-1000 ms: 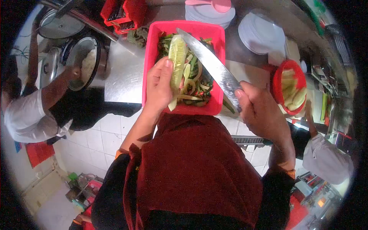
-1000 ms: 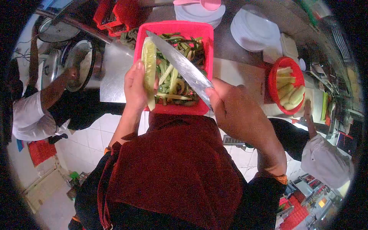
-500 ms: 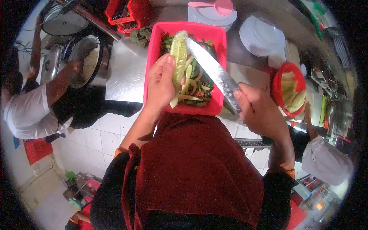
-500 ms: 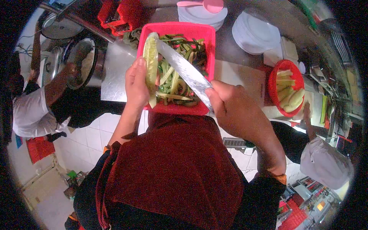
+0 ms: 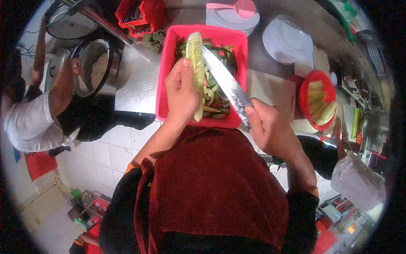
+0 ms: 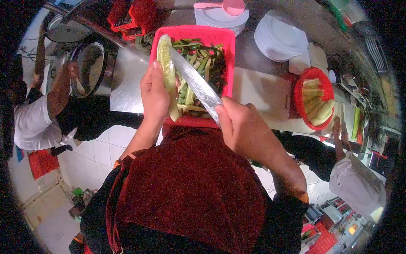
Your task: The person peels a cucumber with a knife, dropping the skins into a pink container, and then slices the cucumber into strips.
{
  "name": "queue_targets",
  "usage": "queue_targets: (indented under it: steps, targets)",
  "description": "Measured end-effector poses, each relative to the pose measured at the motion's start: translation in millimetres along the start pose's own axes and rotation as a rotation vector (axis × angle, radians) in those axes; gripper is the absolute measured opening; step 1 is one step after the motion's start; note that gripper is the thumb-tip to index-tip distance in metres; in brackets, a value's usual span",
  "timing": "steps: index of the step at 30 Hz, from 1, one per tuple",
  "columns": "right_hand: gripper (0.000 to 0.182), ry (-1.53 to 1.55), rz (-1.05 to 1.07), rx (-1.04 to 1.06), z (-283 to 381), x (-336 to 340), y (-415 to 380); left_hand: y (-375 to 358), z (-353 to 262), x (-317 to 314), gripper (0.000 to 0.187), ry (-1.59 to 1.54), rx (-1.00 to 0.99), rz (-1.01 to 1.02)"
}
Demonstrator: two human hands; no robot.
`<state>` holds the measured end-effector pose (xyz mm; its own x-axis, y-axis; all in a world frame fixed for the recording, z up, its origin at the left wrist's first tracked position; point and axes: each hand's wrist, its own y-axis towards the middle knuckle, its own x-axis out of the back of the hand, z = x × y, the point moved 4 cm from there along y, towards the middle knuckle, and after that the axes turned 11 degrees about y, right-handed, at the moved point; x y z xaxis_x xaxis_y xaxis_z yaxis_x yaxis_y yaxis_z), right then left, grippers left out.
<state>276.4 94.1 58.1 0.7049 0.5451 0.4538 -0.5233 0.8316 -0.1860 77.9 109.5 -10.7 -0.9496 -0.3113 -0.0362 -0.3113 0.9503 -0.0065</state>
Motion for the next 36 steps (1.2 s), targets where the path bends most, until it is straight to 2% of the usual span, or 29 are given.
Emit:
queue_targets:
  steps: [3,8,11,13,20,22,23,25,29,31,32,34,36]
  targets:
    - [0.017,-0.002,-0.028,0.079,-4.9,-3.1,-0.4,-0.5,-2.0,-3.6,0.034,0.030,0.014,-0.025]
    - [0.015,0.050,-0.023,0.046,-11.0,-10.5,-2.2,2.3,-6.5,-7.2,0.033,0.029,0.005,-0.058]
    - [0.015,0.067,-0.016,0.021,-8.5,-14.3,-3.0,2.8,-4.2,-10.0,0.034,0.034,0.088,-0.087]
    - [0.014,0.053,-0.008,-0.006,-8.9,-18.4,-4.2,9.7,-7.1,-8.1,0.034,0.117,-0.104,-0.228]
    - [0.016,0.017,0.003,-0.023,-15.4,-23.1,-4.0,14.9,-14.9,-7.1,0.037,0.040,-0.055,-0.263]
    - [0.016,0.063,-0.018,-0.024,-13.7,-19.5,-4.5,10.7,-15.4,-6.9,0.039,0.080,0.077,-0.056]
    - [0.016,0.026,-0.023,-0.019,-12.7,-19.4,-4.9,9.4,-11.9,-6.0,0.039,0.080,0.076,-0.050]
    - [0.016,-0.007,-0.032,-0.018,-15.0,-22.3,-5.7,5.8,-5.8,-3.0,0.041,0.209,-0.052,-0.089]
    - [0.016,-0.117,-0.057,0.011,-20.5,-30.7,-4.7,9.6,-3.4,-1.5,0.044,0.259,-0.013,-0.116]
    - [0.016,-0.114,-0.055,-0.005,-20.8,-32.7,-4.2,12.4,-8.4,-0.7,0.047,0.336,-0.084,-0.162]
    - [0.016,-0.085,-0.049,0.000,-21.4,-35.7,-5.6,15.3,-7.2,0.2,0.047,0.336,-0.084,-0.163]
    - [0.016,-0.056,-0.044,0.007,-23.0,-40.6,-8.7,22.5,-1.9,6.0,0.049,0.138,-0.026,-0.236]
    - [0.015,-0.124,-0.063,0.085,-21.4,-43.6,-10.0,26.7,-4.8,7.3,0.050,0.153,-0.023,-0.259]
